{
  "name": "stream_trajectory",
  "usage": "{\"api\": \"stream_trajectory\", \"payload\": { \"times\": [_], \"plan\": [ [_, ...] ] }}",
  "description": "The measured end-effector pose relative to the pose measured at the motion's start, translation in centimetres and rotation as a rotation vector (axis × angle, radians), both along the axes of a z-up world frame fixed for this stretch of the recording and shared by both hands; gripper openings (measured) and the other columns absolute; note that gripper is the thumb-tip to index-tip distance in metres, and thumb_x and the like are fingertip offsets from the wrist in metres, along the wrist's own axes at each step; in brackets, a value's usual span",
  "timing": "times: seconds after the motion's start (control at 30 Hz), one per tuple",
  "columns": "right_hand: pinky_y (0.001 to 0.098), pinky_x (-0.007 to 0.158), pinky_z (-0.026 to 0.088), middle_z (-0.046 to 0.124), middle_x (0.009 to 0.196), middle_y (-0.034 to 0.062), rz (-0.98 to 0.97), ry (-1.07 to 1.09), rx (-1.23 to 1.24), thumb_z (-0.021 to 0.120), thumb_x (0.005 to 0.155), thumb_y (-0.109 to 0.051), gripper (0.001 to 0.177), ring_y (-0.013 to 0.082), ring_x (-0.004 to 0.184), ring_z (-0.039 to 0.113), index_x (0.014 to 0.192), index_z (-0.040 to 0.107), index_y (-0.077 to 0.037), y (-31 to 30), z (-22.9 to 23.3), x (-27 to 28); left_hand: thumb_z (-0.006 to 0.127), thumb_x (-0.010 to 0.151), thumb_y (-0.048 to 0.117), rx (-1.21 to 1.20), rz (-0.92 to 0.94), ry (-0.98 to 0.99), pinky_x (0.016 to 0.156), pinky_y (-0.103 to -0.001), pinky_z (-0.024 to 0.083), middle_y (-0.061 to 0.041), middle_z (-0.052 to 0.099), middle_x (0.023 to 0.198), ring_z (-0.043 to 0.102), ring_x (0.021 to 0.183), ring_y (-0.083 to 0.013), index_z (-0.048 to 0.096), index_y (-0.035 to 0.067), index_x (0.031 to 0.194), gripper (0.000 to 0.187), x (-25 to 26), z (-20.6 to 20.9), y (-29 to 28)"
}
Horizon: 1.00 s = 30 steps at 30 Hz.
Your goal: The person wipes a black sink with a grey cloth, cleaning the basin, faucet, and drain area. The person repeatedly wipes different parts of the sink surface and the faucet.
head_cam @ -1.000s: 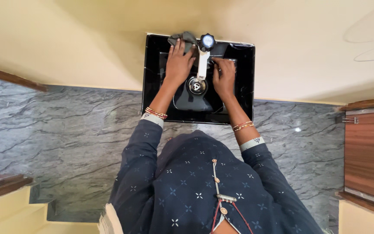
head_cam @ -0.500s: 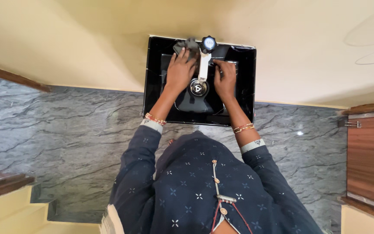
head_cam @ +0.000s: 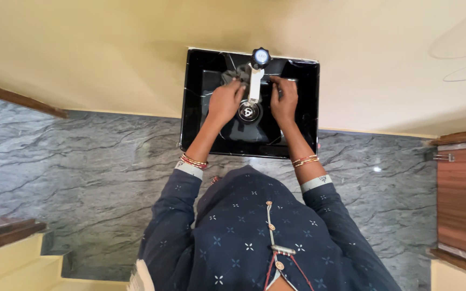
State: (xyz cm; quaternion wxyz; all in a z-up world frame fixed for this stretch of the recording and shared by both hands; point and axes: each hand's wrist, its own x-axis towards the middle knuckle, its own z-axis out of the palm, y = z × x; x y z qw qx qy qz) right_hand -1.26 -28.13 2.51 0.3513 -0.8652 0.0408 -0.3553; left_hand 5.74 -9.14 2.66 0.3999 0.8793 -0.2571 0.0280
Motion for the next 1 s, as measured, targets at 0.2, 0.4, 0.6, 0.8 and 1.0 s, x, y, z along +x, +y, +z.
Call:
{"api": "stream_trajectory", "payload": {
  "times": [0.2,0.4,0.6,0.8,1.0],
  "plan": [
    [0.0417,0.085,0.053,0.070,0.101,0.0145,0.005,-0.052,0.002,0.064,0.095,0.005,0.019,0.0334,0.095,0.065,0.110,0.072,-0.002,-0.5,-0.8,-0.5,0.054,0.107,0.029,-0.610,0.306,0.074,0.059,-0.038,0.052,-0.013,0.073,0.078,0.070,0.062,-0.0311,0.068,0.006,0.116,0.029,-0.1,7.5,-0.5],
    [0.0455,0.081,0.051,0.065,0.101,0.0207,-0.028,-0.036,0.017,0.066,0.094,0.002,0.016,0.0406,0.094,0.061,0.111,0.067,0.002,-0.9,-1.8,-0.2,0.059,0.103,0.022,-0.215,-0.123,-0.163,0.116,-0.047,0.036,-0.024,0.058,0.144,0.046,0.141,-0.0379,0.070,0.003,0.114,0.024,-1.1,8.2,-5.6],
    [0.0423,0.080,0.053,0.069,0.097,0.0171,-0.040,0.009,0.031,0.063,0.090,0.005,0.021,0.0364,0.090,0.062,0.110,0.069,0.000,-1.8,-2.4,0.1,0.062,0.098,0.017,0.079,-0.111,-0.440,0.123,-0.051,0.027,-0.025,0.056,0.148,0.040,0.146,-0.0384,0.065,-0.003,0.108,0.023,0.6,4.4,-8.5],
    [0.0364,0.082,0.055,0.074,0.100,0.0128,-0.077,0.001,0.112,0.063,0.095,0.005,0.021,0.0270,0.092,0.067,0.113,0.072,-0.001,-2.4,-2.4,0.2,0.053,0.105,0.027,0.016,-0.051,-0.017,0.110,-0.046,0.043,-0.017,0.067,0.134,0.056,0.132,-0.0361,0.063,0.003,0.119,0.030,3.7,6.5,-8.6],
    [0.0273,0.080,0.055,0.074,0.103,0.0094,-0.017,0.018,0.304,0.060,0.099,0.002,0.018,0.0156,0.093,0.072,0.113,0.071,0.001,-2.4,-2.8,0.4,0.052,0.106,0.038,-0.437,-0.091,0.364,0.102,-0.036,0.048,-0.017,0.072,0.127,0.066,0.122,-0.0296,0.061,0.003,0.134,0.046,7.9,1.0,-9.2]
  ]
}}
